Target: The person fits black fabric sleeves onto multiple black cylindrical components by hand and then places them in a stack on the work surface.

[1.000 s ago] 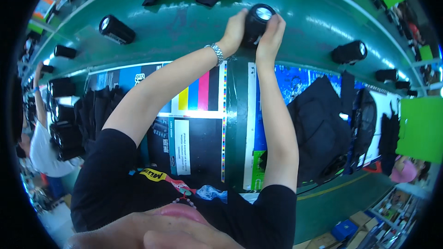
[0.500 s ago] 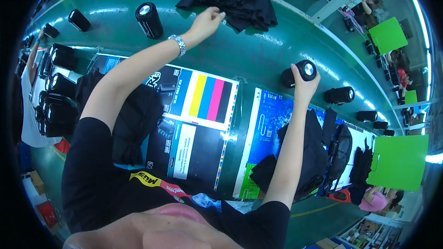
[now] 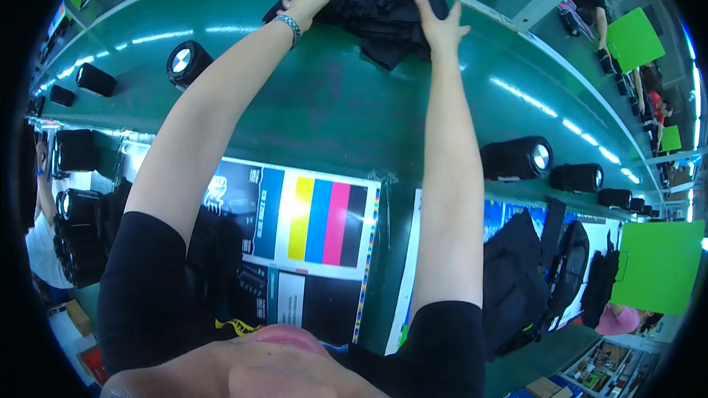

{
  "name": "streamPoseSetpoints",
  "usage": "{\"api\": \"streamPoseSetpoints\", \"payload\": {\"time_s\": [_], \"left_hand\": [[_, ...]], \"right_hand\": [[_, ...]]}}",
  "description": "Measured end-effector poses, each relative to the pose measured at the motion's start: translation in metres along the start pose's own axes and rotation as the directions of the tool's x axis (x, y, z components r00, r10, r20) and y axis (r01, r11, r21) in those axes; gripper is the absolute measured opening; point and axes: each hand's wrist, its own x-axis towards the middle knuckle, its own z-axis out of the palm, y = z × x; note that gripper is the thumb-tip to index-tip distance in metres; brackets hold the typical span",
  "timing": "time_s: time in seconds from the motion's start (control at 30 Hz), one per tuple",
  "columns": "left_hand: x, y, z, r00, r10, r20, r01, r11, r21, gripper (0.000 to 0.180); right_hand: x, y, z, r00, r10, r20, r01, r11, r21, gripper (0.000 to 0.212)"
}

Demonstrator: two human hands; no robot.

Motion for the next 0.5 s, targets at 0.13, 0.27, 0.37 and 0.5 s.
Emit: {"api": "streamPoseSetpoints", "payload": {"time_s": [0.13,0.27,0.37,0.5], "left_hand": [[-0.017,0.016,0.031,0.883,0.262,0.389,-0.143,0.94,-0.308,0.092],[-0.047,0.005,0.008,0.86,0.284,0.424,0.061,0.768,-0.637,0.077],[-0.093,0.016,-0.018,0.815,0.345,0.466,0.185,0.608,-0.772,0.072],[-0.179,0.076,-0.1,0.789,0.505,0.351,0.12,0.434,-0.893,0.058]], "right_hand": [[0.001,0.012,0.046,0.949,-0.149,0.279,0.054,0.945,0.321,0.09],[-0.066,-0.013,0.033,0.934,-0.071,0.351,-0.244,0.593,0.768,0.054],[-0.112,-0.017,-0.003,0.963,-0.071,0.26,-0.161,0.621,0.767,0.053],[-0.176,-0.064,-0.081,0.975,-0.127,0.182,-0.058,0.645,0.762,0.049]]}}
